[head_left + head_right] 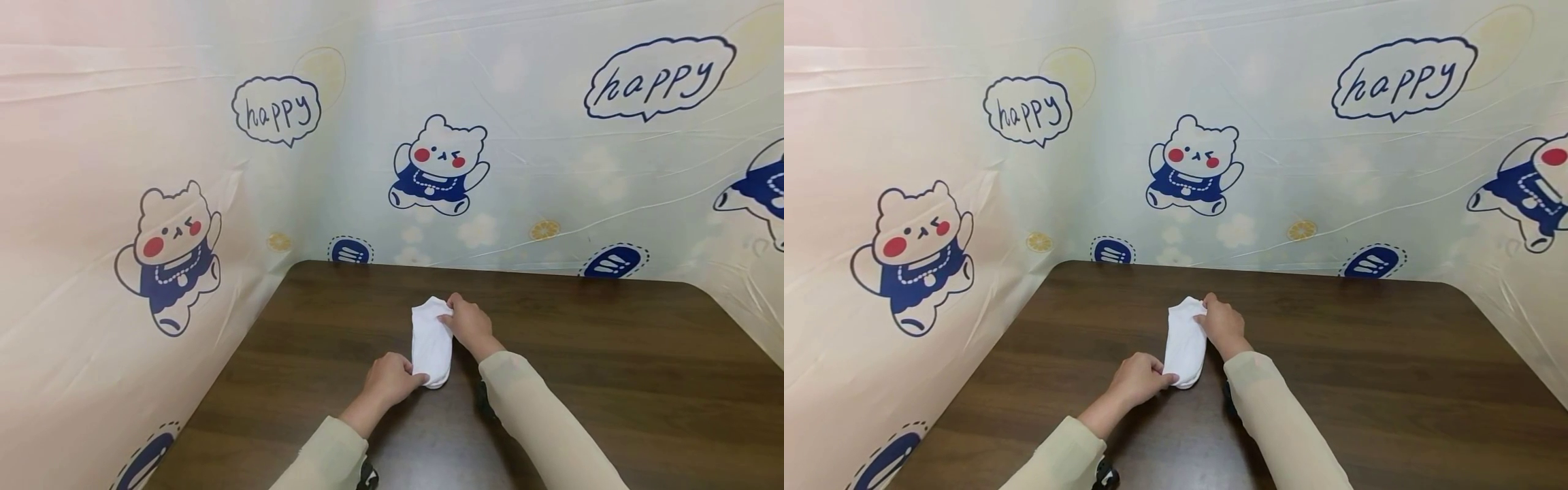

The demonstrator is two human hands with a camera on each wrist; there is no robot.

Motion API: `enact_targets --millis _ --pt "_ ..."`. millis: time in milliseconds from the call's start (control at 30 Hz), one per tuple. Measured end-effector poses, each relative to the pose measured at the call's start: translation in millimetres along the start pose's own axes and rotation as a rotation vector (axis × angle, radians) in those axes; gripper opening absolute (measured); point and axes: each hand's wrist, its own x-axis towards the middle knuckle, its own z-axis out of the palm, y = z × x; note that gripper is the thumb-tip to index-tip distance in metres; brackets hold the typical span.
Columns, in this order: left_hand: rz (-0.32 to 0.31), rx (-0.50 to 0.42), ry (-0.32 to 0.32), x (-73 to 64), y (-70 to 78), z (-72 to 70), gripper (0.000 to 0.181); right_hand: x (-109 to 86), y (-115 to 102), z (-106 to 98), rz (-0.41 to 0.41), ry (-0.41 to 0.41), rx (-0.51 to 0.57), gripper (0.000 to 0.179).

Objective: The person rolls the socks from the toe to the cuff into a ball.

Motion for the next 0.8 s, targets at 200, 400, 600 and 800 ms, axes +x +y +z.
enact_targets --millis 200,400,600,800 --pt "-0.018 0.017 0.023 1.9 2.1 0.8 0.025 -1.5 0.2 -1.5 0.016 0.014 -0.020 0.038" --pt "-0.055 0.058 0.046 2.9 5.6 -0.5 0.042 -4.4 0.7 -3.2 0.029 0.029 -0.007 0.044" --pt "0.008 0.091 0.071 2.2 8.1 -6.0 0.040 -7.9 3.1 -7.5 0.026 0.045 0.011 0.045" --pt "0.074 0.125 0.071 1.6 10.7 -9.6 0.044 -13.9 4.3 -15.9 0.038 0.046 0.031 0.046"
